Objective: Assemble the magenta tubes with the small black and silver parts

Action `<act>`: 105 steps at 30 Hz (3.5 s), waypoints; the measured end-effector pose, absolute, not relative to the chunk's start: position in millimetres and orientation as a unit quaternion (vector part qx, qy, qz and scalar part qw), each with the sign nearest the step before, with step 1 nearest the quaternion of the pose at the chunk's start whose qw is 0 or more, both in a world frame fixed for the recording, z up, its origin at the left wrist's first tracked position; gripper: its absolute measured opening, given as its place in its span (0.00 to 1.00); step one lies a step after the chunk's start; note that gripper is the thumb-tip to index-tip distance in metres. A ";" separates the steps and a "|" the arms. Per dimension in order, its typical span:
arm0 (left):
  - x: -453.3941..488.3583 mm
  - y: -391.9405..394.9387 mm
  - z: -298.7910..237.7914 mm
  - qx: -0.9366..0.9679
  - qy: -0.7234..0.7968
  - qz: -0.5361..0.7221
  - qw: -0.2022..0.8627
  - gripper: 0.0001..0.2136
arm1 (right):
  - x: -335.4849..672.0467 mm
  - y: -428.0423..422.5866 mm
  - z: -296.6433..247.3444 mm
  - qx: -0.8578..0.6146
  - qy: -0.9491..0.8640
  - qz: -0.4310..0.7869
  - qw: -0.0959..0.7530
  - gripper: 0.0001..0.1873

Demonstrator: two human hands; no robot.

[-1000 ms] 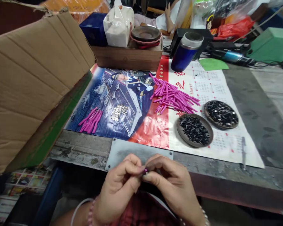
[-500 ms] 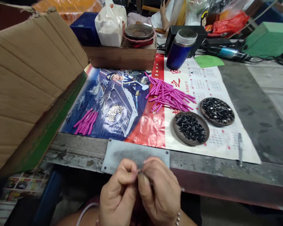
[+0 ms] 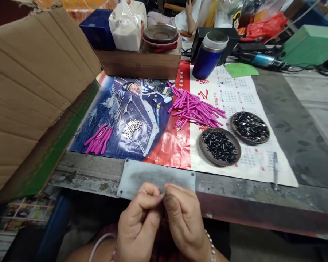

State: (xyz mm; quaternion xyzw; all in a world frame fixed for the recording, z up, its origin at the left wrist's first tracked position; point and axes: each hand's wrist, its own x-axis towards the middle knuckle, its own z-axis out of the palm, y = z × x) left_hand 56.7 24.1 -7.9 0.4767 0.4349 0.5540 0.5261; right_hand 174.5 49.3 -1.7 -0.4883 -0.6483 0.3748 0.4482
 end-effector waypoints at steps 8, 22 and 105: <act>51.3 27.7 -11.3 0.503 0.442 0.553 0.496 0.09 | 175.0 44.9 -2.2 -0.475 -0.677 0.346 0.443 0.19; 50.1 33.7 -14.7 0.365 0.431 0.567 0.600 0.04 | 174.1 42.7 3.7 -0.508 -0.674 0.303 0.442 0.07; 56.8 30.3 -14.2 0.323 0.428 0.522 0.663 0.06 | 171.5 41.3 -24.5 -0.544 -0.690 0.157 0.452 0.09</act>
